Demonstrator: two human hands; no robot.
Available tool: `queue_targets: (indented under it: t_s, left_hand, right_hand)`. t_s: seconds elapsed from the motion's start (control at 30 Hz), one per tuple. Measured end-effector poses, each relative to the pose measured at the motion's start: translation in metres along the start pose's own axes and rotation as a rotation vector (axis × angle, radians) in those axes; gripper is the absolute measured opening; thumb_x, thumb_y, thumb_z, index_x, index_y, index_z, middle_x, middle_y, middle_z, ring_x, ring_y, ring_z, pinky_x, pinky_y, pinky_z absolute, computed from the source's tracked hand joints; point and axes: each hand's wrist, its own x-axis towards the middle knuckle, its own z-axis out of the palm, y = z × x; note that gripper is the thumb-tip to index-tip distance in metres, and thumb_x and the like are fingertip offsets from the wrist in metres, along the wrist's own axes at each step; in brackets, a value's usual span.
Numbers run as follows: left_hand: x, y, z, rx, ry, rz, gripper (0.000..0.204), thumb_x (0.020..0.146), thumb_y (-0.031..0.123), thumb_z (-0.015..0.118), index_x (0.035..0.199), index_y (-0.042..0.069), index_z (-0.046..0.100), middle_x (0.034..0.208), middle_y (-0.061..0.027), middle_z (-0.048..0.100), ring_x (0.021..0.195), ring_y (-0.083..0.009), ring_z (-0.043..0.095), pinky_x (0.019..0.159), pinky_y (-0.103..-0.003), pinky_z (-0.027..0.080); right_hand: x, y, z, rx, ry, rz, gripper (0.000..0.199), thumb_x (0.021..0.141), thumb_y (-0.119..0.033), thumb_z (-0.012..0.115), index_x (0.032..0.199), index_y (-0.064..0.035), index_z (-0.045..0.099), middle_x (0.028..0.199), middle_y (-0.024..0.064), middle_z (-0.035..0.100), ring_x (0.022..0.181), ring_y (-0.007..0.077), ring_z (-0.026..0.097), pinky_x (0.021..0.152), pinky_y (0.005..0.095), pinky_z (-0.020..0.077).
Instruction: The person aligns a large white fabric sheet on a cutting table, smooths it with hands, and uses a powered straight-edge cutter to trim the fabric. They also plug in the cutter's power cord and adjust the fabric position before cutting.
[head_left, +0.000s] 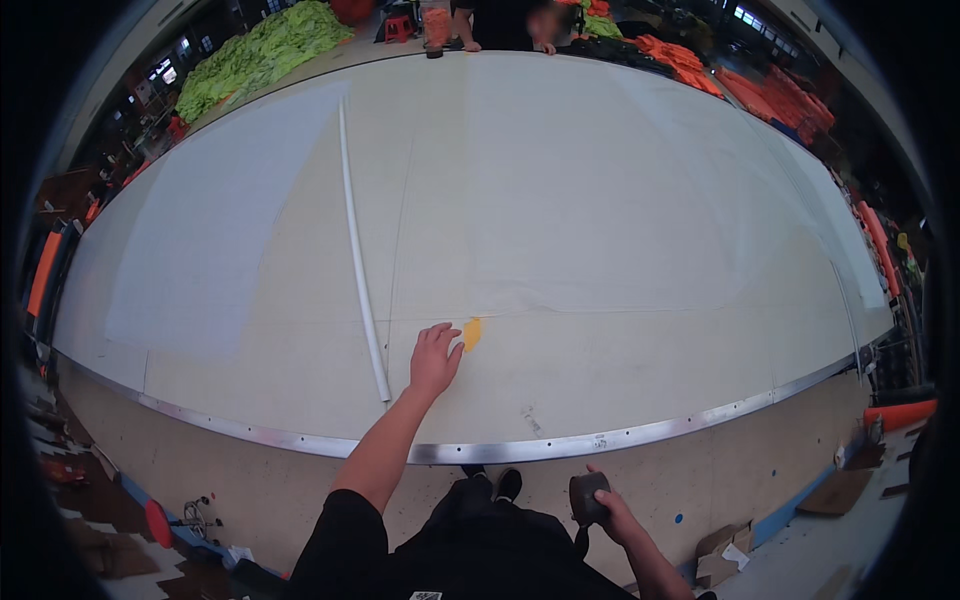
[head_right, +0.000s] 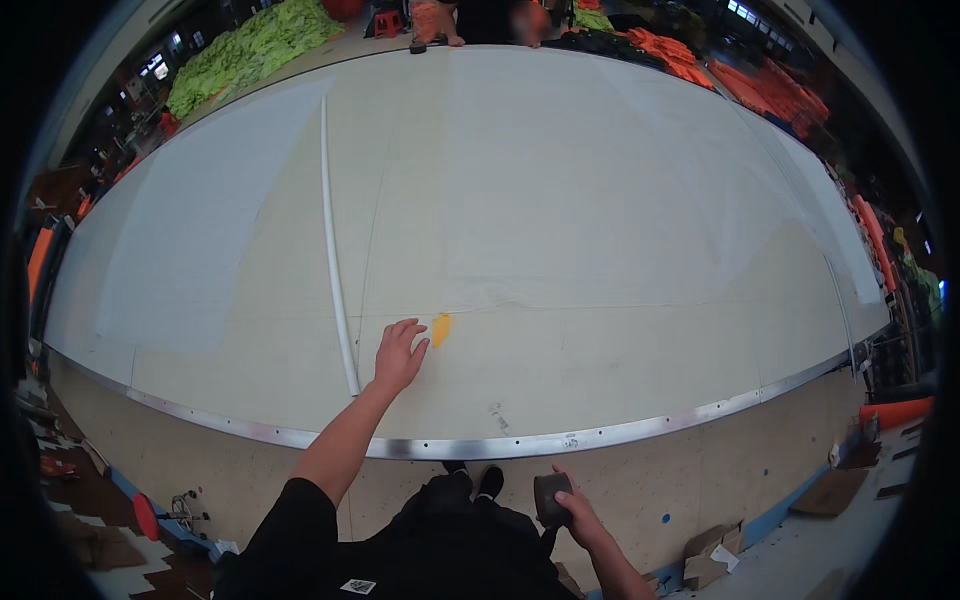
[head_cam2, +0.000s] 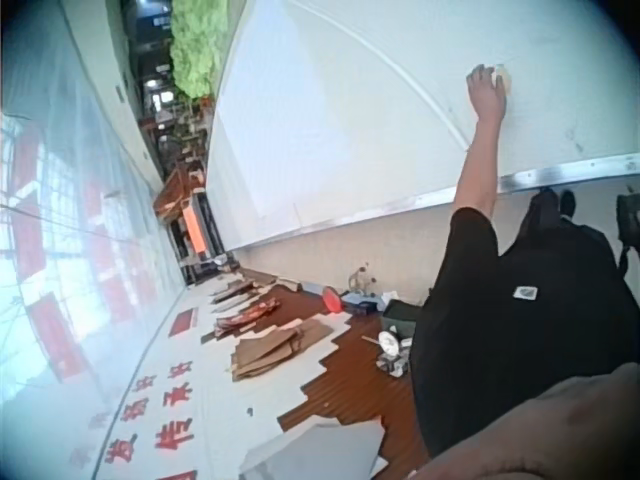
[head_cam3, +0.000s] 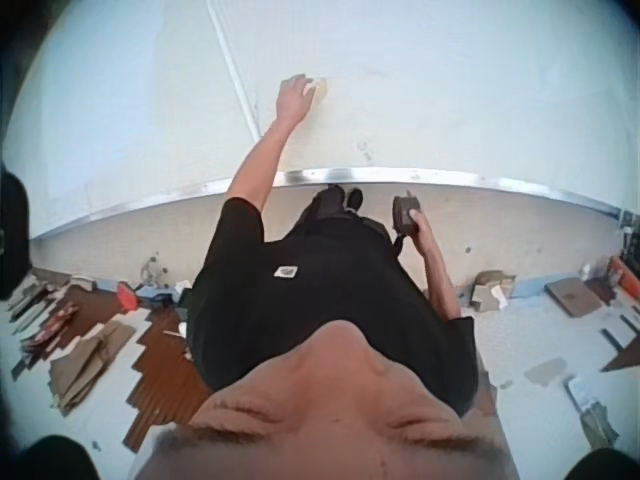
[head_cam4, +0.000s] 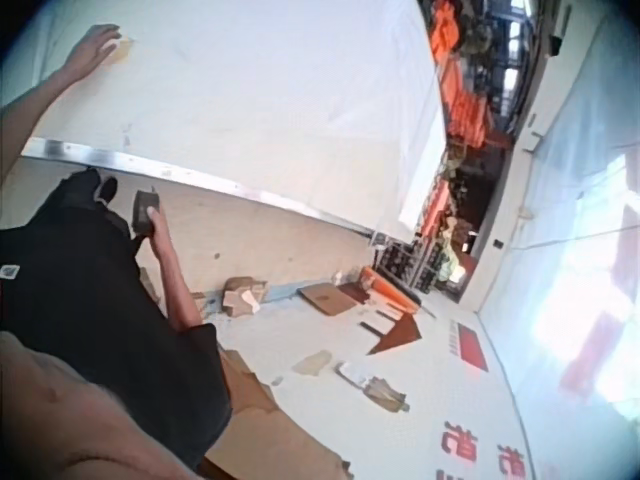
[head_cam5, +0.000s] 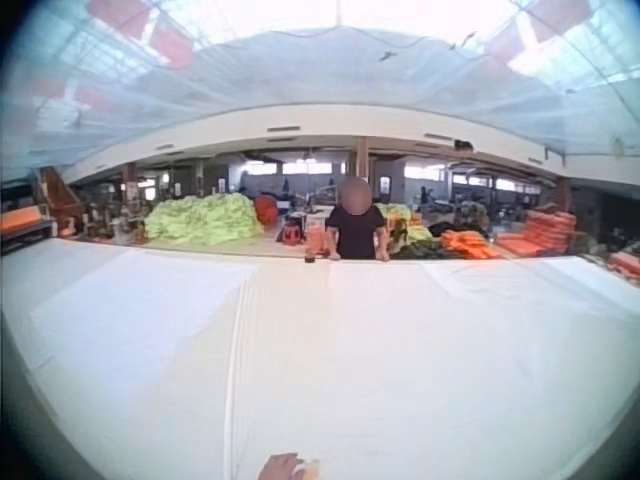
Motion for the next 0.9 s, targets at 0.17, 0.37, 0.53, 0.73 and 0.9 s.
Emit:
queue_targets:
  t_s: [0.17,0.37,0.53,0.73,0.9]
  left_hand:
    - [0.092,-0.027,0.061,0.145,-0.063,0.059,0.038,0.096,0.03,0.073,0.131,0.015,0.069,0.15,-0.0083,0.055,0.137,-0.0317,0.049,0.109,-0.048,0.046]
    - [0.131,-0.039,0.079,0.148,-0.169,0.164,0.049,0.095,0.039,0.074,0.14,0.022,0.067,0.159,-0.0079,0.047,0.148,-0.0323,0.039,0.121,-0.049,0.033]
    - [0.139,-0.059,0.07,0.113,-0.257,0.23,0.054,0.091,0.039,0.078,0.141,0.023,0.065,0.16,-0.0079,0.045,0.149,-0.0333,0.038,0.12,-0.05,0.034]
    - [0.148,-0.057,0.066,0.111,-0.333,0.201,0.057,0.091,0.041,0.078,0.143,0.022,0.064,0.161,-0.0084,0.045,0.148,-0.0335,0.039,0.121,-0.05,0.033]
    - [0.147,-0.058,0.069,0.101,-0.303,0.226,0.06,0.089,0.044,0.078,0.143,0.022,0.064,0.161,-0.0104,0.045,0.148,-0.0344,0.04,0.12,-0.052,0.034]
  right_hand:
    - [-0.013,-0.004,-0.014,0.214,0.209,-0.074,0.096,0.09,-0.045,0.067,0.168,-0.0125,0.021,0.134,0.0146,0.057,0.113,0.0284,0.064,0.09,0.0438,0.0594]
    - [0.021,-0.05,-0.016,0.153,0.351,-0.146,0.093,0.091,-0.039,0.063,0.167,-0.0075,0.021,0.143,0.0176,0.055,0.12,0.0311,0.063,0.096,0.0463,0.0581]
    - [0.094,-0.13,-0.003,-0.228,0.187,-0.109,0.086,0.093,-0.033,0.064,0.167,-0.0075,0.028,0.143,0.0164,0.056,0.127,0.0257,0.058,0.108,0.0399,0.0476]
    - [0.206,-0.22,0.035,-0.574,0.008,-0.101,0.091,0.088,-0.029,0.078,0.166,-0.0144,0.033,0.146,0.0191,0.054,0.13,0.0278,0.056,0.112,0.0411,0.0444]
    - [0.262,-0.242,0.066,-1.086,0.112,-0.203,0.102,0.078,-0.056,0.084,0.163,-0.0218,0.038,0.128,0.0229,0.057,0.12,0.0376,0.062,0.105,0.0459,0.0509]
